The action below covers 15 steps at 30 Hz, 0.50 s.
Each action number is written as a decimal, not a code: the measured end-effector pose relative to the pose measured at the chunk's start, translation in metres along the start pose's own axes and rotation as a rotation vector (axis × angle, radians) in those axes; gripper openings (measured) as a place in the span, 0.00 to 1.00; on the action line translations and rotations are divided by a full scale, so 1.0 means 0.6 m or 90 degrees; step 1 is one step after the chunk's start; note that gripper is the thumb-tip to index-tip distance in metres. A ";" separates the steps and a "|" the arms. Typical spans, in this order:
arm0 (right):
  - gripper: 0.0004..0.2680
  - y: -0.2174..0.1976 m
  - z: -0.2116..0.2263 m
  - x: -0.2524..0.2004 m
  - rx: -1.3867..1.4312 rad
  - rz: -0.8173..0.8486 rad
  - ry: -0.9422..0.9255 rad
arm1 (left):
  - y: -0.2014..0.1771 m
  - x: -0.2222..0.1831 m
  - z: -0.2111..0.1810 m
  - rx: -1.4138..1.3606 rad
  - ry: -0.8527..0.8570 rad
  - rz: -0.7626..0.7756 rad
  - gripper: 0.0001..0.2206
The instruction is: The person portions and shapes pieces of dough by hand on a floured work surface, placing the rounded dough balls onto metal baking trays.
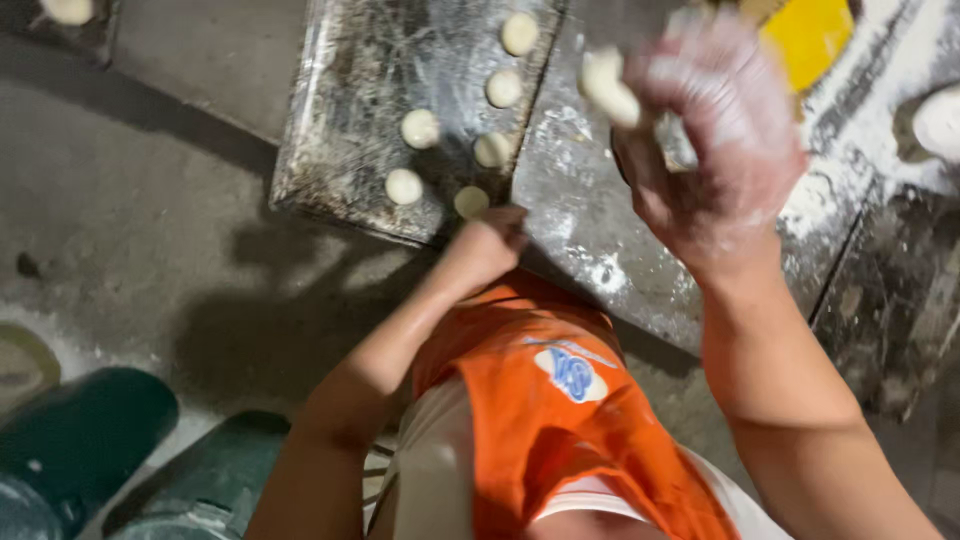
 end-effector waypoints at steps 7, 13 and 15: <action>0.16 0.442 -0.105 0.030 -0.296 0.126 -0.112 | -0.179 -0.062 0.032 0.038 -0.079 -0.195 0.17; 0.15 0.374 -0.125 -0.306 -0.115 0.357 0.005 | -0.218 0.001 0.001 0.175 0.078 -0.203 0.16; 0.12 0.311 -0.151 -0.371 -0.112 0.428 0.069 | -0.194 0.078 0.021 0.327 0.101 -0.105 0.23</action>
Point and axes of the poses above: each hand's wrist, its own x-axis towards the middle knuckle, its own y-axis out of the palm, z = x × y, the point moved 9 cm from there along x, towards the middle knuckle, and after that the axes turned 10 degrees about y, right-handed, at the moved point
